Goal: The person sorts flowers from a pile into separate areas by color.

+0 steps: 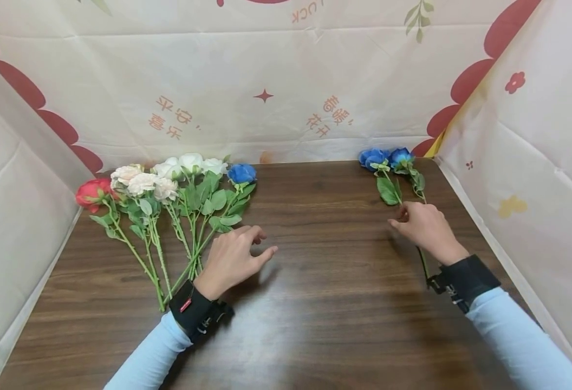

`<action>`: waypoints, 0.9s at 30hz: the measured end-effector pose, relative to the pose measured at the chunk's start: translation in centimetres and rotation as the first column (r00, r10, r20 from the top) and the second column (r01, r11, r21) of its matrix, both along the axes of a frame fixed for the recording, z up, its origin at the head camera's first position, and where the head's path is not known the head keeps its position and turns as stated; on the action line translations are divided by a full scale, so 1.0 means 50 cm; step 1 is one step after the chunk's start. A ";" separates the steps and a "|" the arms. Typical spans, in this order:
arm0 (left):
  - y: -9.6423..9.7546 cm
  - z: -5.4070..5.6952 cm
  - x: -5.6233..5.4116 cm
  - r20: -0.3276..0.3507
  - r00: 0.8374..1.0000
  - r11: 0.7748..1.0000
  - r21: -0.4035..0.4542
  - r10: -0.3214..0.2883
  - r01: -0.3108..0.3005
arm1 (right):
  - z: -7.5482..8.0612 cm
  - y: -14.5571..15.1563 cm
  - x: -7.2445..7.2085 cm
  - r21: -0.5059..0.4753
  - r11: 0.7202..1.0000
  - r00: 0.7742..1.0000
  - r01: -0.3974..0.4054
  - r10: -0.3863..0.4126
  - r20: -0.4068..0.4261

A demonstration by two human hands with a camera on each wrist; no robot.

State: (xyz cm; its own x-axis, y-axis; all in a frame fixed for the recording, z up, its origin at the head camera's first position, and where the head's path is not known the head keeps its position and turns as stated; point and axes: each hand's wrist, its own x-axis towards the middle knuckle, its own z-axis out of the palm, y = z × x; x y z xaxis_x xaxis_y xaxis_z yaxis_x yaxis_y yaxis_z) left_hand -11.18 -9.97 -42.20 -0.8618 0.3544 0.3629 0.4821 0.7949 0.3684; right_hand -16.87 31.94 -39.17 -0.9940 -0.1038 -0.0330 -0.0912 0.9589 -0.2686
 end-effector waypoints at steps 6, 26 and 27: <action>-0.001 -0.001 -0.001 0.003 1.000 1.000 -0.019 0.005 -0.005 | 0.002 -0.148 0.018 -0.160 0.981 0.993 -0.111 0.104 -0.047; -0.013 0.005 -0.007 -0.004 1.000 0.998 -0.063 0.031 -0.031 | 0.015 -0.350 0.051 -0.314 0.915 0.963 -0.255 0.269 0.001; -0.021 0.005 -0.009 0.004 0.999 0.998 -0.060 0.036 -0.036 | 0.013 -0.351 0.050 -0.315 0.914 0.963 -0.254 0.269 0.003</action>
State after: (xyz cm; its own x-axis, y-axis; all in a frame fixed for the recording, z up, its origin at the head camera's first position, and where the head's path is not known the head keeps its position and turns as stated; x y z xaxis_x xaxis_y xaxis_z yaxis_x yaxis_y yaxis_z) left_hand -11.62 -11.01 -41.94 -0.8760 0.3440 0.3380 0.4510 0.8325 0.3218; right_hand -14.37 14.38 -38.50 -0.9282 -0.3722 -0.0014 -0.3082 0.7708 -0.5576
